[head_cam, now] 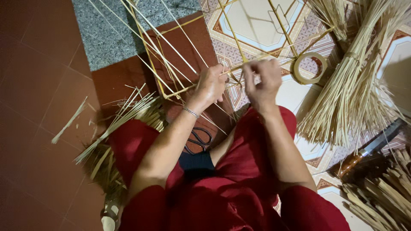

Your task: The person sits cross-legged on a tiled floor and weaves thin bamboo strips into a lattice frame. They interlace strips by hand, occasionally use scissors to trim excess length, and adjust the frame to continue the pattern.

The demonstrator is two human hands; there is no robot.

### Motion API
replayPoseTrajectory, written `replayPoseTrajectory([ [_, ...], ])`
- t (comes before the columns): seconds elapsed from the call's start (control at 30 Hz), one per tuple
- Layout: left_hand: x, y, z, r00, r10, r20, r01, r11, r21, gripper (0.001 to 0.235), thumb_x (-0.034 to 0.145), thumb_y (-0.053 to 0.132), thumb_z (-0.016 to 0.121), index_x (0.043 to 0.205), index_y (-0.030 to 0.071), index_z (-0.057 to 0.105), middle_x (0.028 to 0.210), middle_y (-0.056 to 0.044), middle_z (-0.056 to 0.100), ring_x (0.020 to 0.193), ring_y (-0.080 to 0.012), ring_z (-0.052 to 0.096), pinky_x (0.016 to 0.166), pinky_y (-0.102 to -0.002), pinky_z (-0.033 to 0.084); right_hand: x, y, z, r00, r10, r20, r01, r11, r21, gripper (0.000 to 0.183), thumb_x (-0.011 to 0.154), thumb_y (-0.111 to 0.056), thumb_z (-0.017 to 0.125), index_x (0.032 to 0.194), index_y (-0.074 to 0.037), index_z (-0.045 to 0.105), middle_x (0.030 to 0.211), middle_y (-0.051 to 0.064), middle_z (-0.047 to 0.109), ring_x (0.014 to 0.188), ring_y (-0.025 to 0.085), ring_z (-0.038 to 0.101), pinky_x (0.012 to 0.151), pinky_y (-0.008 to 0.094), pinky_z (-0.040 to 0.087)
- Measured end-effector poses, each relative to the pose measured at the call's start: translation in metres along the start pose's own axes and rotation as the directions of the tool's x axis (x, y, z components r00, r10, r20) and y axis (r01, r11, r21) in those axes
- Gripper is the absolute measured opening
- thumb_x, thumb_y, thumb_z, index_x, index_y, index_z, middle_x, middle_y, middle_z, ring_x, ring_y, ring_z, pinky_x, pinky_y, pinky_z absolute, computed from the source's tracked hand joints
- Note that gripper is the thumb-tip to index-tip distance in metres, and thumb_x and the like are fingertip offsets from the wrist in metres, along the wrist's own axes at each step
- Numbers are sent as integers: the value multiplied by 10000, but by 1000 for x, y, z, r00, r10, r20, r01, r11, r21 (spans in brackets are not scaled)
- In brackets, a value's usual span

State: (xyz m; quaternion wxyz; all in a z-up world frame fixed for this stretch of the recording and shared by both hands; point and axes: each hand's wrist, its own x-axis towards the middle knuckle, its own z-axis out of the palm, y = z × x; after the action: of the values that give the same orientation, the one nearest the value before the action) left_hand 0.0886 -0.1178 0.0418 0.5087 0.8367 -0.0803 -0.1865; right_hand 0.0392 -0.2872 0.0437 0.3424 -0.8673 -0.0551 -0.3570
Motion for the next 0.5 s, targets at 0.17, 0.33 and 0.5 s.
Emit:
replayPoseTrajectory([
  [0.17, -2, 5, -1, 1000, 19, -5, -19, 1000, -16, 202, 976, 26, 570, 1140, -41, 668, 812, -141, 736, 444, -160, 671, 338, -288, 533, -35, 3, 10, 987, 73, 146, -105, 969, 222, 309, 866, -124, 845, 1120, -21, 701, 929, 99, 709, 827, 255, 650, 776, 358, 523],
  [0.33, -10, 3, 2, 963, 252, -101, -260, 963, -77, 363, 932, -8, 617, 1277, 5, 507, 883, -105, 726, 462, -152, 657, 381, -304, 548, -28, 15, 3, 975, 143, 168, -160, 983, 92, 95, 969, -94, 826, 995, -48, 746, 862, 84, 714, 684, 208, 683, 597, 319, 535],
  [0.5, -9, -1, 7, 935, 309, -175, -321, 946, -43, 339, 977, 27, 674, 1251, 71, 479, 735, -46, 720, 484, -126, 647, 426, -305, 510, 6, 19, -6, 986, -161, 49, 166, 979, -115, 151, 934, -92, 875, 952, -50, 730, 838, 83, 648, 752, 247, 634, 638, 380, 501],
])
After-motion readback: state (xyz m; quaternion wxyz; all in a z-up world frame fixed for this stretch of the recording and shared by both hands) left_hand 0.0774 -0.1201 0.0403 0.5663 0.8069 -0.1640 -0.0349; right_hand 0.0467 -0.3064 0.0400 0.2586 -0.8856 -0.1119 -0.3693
